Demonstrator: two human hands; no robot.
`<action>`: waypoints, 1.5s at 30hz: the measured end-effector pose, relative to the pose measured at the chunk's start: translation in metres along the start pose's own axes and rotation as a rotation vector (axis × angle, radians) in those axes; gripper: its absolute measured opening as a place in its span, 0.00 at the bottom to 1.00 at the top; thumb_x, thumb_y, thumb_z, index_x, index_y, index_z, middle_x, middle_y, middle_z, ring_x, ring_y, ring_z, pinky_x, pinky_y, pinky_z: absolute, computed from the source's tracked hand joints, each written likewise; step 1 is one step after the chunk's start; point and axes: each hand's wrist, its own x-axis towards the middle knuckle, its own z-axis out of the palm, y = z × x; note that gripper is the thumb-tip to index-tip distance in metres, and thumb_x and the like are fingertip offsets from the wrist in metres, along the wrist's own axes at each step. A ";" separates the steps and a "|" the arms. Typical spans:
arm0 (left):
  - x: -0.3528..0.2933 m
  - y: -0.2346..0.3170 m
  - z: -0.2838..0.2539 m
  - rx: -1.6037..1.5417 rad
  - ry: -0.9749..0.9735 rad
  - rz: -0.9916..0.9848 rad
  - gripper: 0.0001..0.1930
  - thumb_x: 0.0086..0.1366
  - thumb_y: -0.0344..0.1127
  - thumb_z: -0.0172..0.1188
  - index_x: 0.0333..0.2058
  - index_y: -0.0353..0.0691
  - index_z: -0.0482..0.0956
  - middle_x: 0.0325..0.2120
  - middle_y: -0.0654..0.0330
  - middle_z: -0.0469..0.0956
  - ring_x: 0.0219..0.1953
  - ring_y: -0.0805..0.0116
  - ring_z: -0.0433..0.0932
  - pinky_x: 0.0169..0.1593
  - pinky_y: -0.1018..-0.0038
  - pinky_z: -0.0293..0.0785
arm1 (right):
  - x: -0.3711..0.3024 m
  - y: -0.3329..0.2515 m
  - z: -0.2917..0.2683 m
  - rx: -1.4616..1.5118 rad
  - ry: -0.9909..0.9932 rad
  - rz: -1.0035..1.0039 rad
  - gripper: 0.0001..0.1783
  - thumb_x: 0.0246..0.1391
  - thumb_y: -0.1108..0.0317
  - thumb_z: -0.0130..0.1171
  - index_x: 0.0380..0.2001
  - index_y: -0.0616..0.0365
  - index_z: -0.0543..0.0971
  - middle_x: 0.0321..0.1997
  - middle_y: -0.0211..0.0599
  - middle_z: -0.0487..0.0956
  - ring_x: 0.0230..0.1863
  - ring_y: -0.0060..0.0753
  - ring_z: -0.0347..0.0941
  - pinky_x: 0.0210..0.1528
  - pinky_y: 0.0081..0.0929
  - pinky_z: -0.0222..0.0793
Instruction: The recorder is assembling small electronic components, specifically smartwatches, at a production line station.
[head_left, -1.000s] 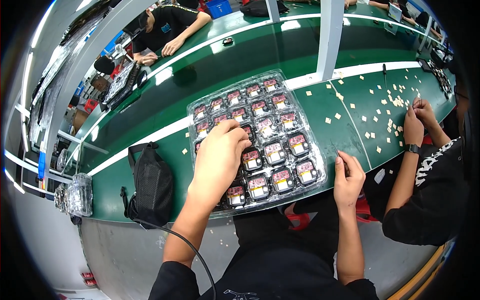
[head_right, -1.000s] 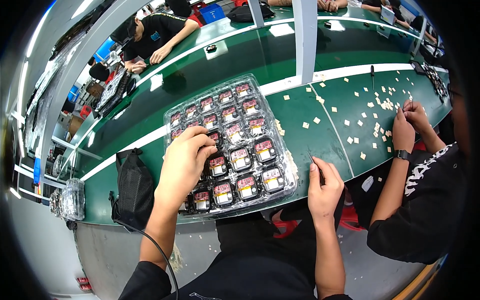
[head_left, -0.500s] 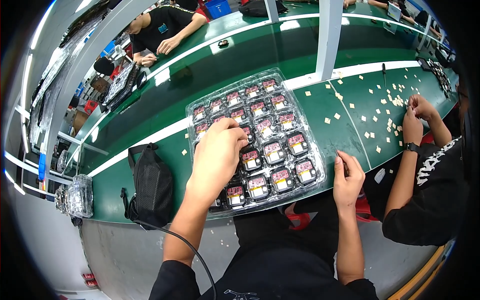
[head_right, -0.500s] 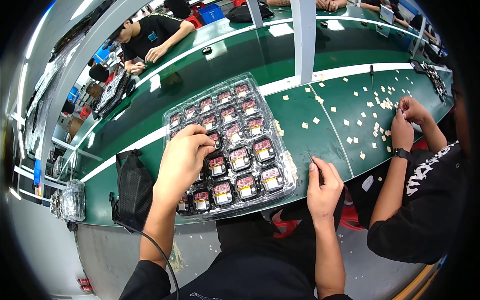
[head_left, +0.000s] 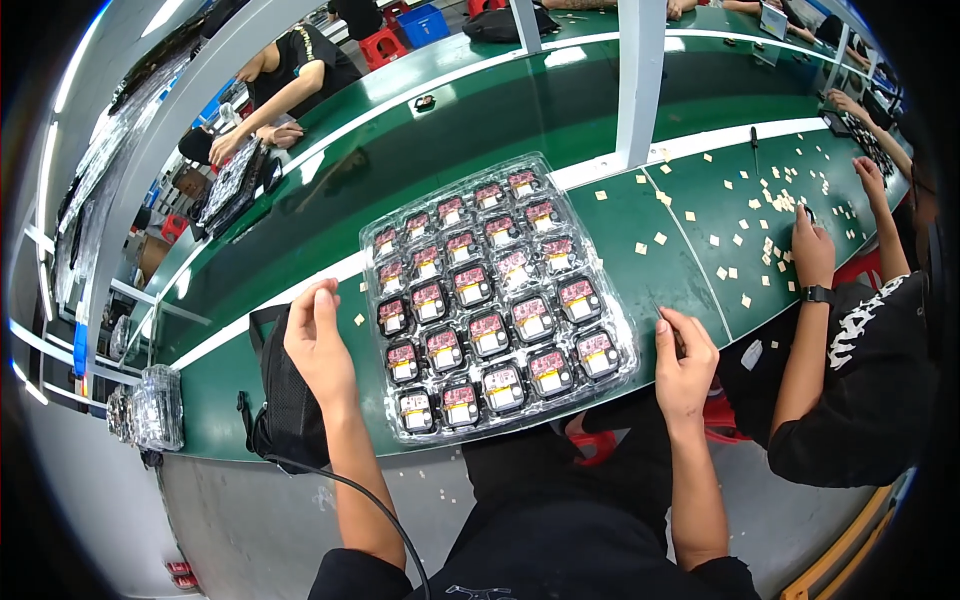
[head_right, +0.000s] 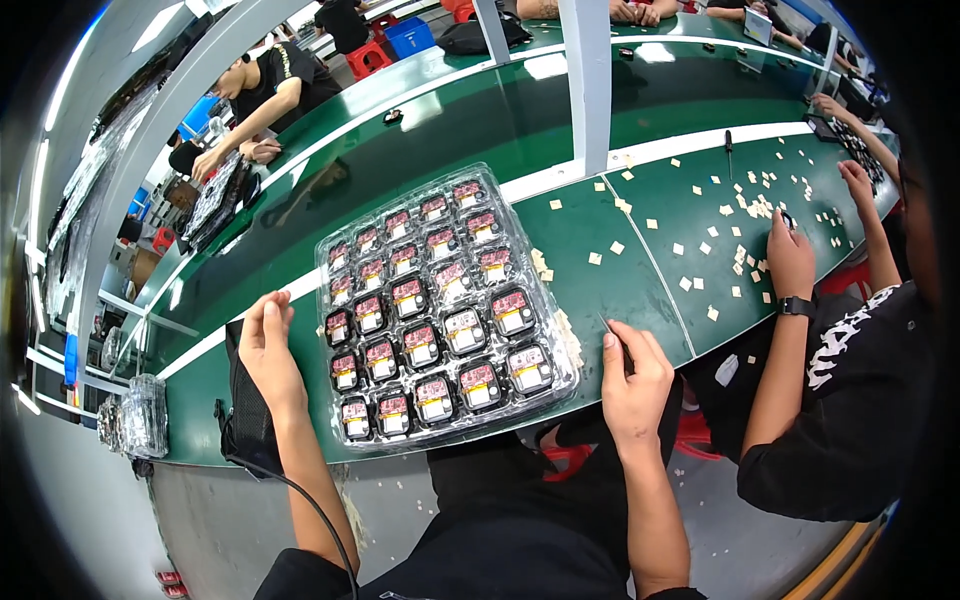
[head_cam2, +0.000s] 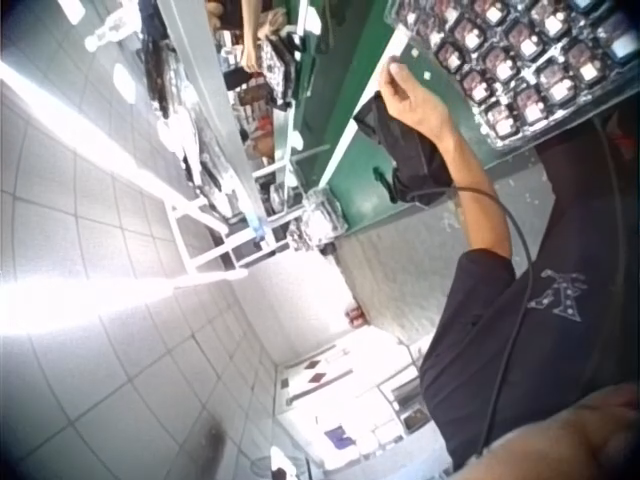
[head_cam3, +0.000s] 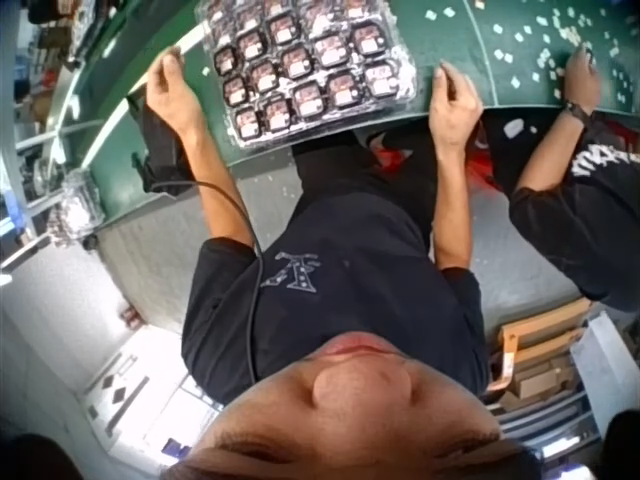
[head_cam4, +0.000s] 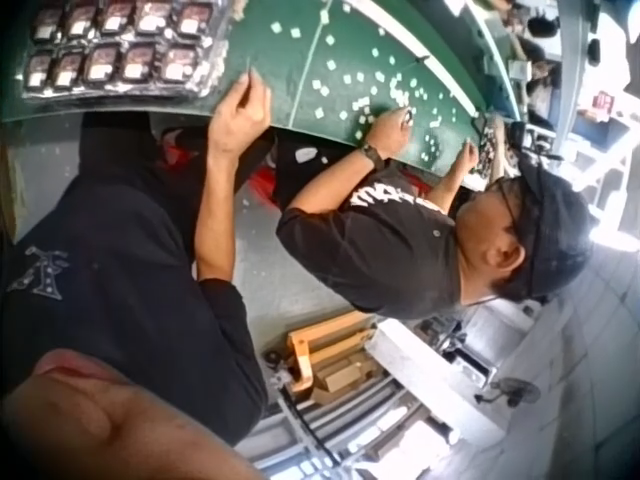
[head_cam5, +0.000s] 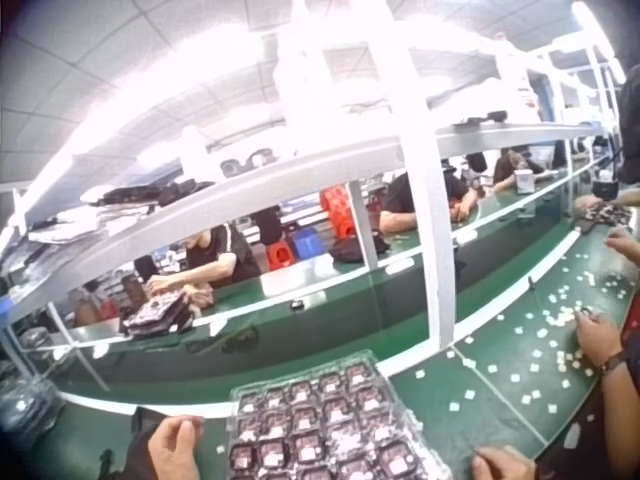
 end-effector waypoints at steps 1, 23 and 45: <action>-0.007 -0.011 -0.005 -0.097 0.042 -0.066 0.12 0.76 0.34 0.55 0.49 0.30 0.79 0.47 0.54 0.80 0.50 0.67 0.81 0.56 0.70 0.76 | 0.000 -0.001 0.000 -0.002 0.002 -0.001 0.09 0.62 0.74 0.61 0.42 0.68 0.83 0.32 0.43 0.80 0.28 0.32 0.75 0.31 0.27 0.68; -0.081 -0.071 -0.005 -0.176 0.173 -0.236 0.15 0.79 0.40 0.51 0.44 0.32 0.77 0.33 0.65 0.77 0.33 0.82 0.73 0.39 0.81 0.73 | 0.001 -0.003 0.011 -0.129 0.017 -0.122 0.08 0.61 0.76 0.61 0.42 0.66 0.84 0.27 0.41 0.78 0.21 0.30 0.71 0.25 0.28 0.66; -0.084 -0.057 -0.004 -0.170 0.025 -0.206 0.19 0.81 0.41 0.46 0.40 0.30 0.77 0.34 0.64 0.77 0.36 0.81 0.72 0.43 0.78 0.72 | 0.002 -0.004 0.019 -0.434 -0.023 -0.253 0.08 0.66 0.64 0.56 0.34 0.55 0.80 0.30 0.41 0.81 0.28 0.54 0.78 0.29 0.46 0.72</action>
